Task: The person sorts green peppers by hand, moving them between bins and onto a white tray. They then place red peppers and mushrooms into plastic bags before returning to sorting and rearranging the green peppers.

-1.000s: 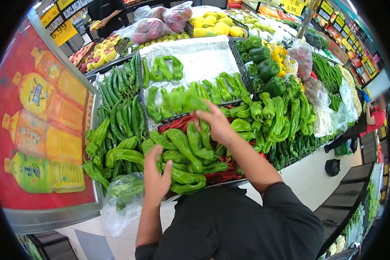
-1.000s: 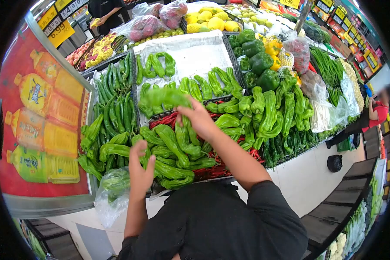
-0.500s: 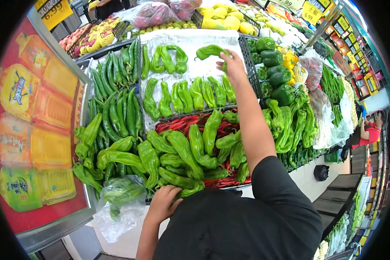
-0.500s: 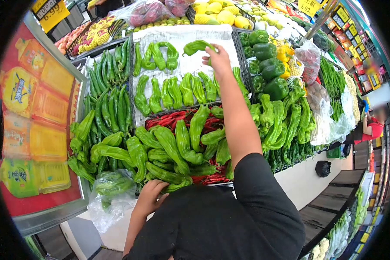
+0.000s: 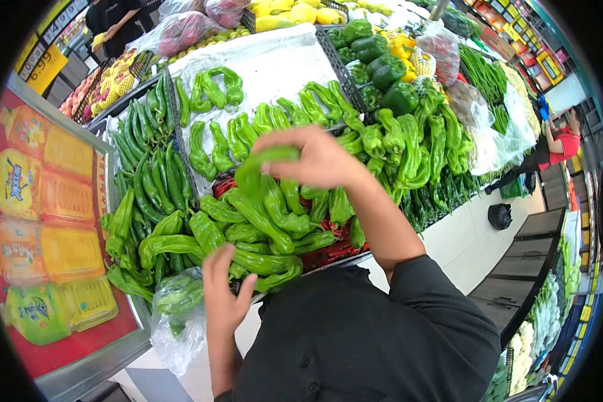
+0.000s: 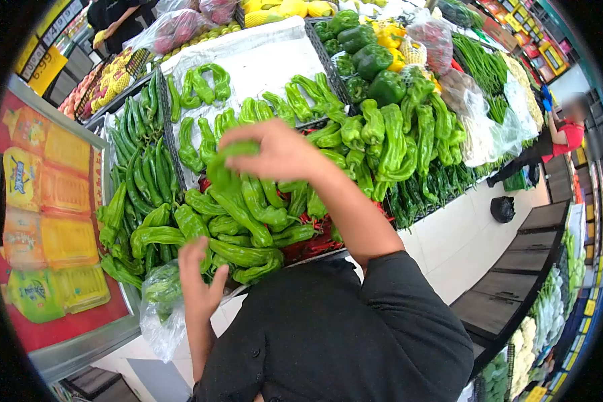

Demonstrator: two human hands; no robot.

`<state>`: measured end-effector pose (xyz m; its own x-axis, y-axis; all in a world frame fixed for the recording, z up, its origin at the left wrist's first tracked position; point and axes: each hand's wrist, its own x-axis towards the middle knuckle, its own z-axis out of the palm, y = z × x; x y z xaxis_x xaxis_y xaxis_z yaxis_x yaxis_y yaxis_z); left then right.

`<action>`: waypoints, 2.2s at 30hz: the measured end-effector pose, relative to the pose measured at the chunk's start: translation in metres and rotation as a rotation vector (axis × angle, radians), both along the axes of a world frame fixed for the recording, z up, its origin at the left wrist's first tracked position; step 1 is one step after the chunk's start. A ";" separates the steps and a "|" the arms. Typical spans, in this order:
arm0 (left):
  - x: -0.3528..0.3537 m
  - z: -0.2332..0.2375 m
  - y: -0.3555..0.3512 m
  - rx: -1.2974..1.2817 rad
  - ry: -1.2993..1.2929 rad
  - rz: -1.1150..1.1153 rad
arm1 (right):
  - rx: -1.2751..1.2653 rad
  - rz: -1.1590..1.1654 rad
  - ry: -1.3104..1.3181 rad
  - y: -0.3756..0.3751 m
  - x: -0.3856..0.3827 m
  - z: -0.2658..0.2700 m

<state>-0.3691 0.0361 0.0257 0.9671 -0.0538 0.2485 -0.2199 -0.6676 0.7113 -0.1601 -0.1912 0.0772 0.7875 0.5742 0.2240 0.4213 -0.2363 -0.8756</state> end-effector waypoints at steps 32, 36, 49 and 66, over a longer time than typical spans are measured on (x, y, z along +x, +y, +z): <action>0.059 -0.037 -0.005 -0.434 0.038 0.153 | 0.199 -0.660 0.249 0.035 0.108 -0.036; 0.053 -0.047 0.009 -0.436 0.070 0.226 | 0.060 -0.653 0.257 0.047 0.213 -0.062; 0.075 -0.048 0.019 -0.426 0.167 0.279 | -0.424 -0.574 0.232 0.089 0.304 -0.176; 0.066 -0.048 0.019 -0.422 0.146 0.287 | -0.537 -0.499 -0.004 0.075 0.340 -0.204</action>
<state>-0.3033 0.0555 -0.0228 0.9542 0.2943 0.0533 0.0509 -0.3355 0.9407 0.1800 -0.1158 -0.1267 0.9838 0.1786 0.0159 0.1542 -0.7974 -0.5834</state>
